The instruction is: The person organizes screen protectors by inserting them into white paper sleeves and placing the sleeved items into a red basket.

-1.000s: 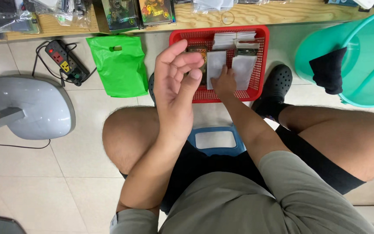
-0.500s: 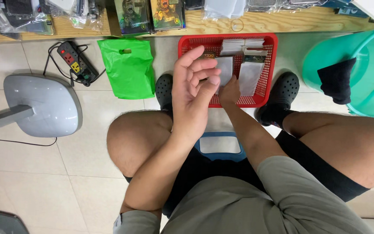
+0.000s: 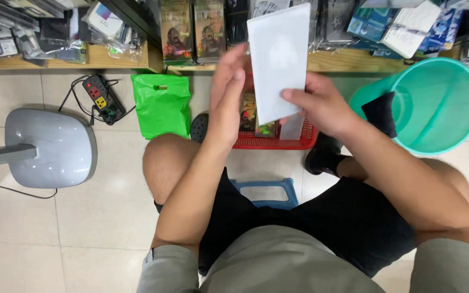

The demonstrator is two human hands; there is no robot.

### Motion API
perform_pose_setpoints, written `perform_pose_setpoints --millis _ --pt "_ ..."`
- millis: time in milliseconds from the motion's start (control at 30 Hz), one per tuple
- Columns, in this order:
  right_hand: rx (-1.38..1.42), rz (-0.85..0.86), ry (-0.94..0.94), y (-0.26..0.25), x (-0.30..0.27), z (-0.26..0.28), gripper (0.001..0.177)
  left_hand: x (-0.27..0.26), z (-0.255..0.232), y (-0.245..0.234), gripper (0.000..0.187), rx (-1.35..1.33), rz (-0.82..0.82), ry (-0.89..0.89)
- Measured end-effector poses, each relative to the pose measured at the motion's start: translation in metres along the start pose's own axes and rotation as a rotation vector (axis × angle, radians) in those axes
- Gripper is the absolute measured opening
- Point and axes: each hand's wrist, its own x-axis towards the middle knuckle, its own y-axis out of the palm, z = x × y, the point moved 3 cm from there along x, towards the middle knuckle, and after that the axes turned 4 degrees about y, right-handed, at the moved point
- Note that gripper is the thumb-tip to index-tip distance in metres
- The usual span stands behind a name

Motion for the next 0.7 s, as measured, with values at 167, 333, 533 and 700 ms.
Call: perform_pose_setpoints --millis 167,333,533,700 --pt "-0.021 -0.045 0.040 0.035 -0.074 0.000 0.040 -0.036 -0.011 0.050 0.114 -0.791 0.539 -0.403" --pt "0.191 0.124 -0.047 0.025 -0.073 -0.040 0.029 -0.033 -0.007 0.058 0.095 -0.808 0.376 -0.314" --pt "0.393 0.153 -0.075 0.027 -0.074 -0.024 0.026 -0.031 0.018 0.066 0.102 -0.701 0.407 -0.299" --pt "0.471 0.152 -0.109 0.020 -0.077 -0.012 0.030 -0.026 0.000 0.073 0.097 -0.432 0.425 -0.230"
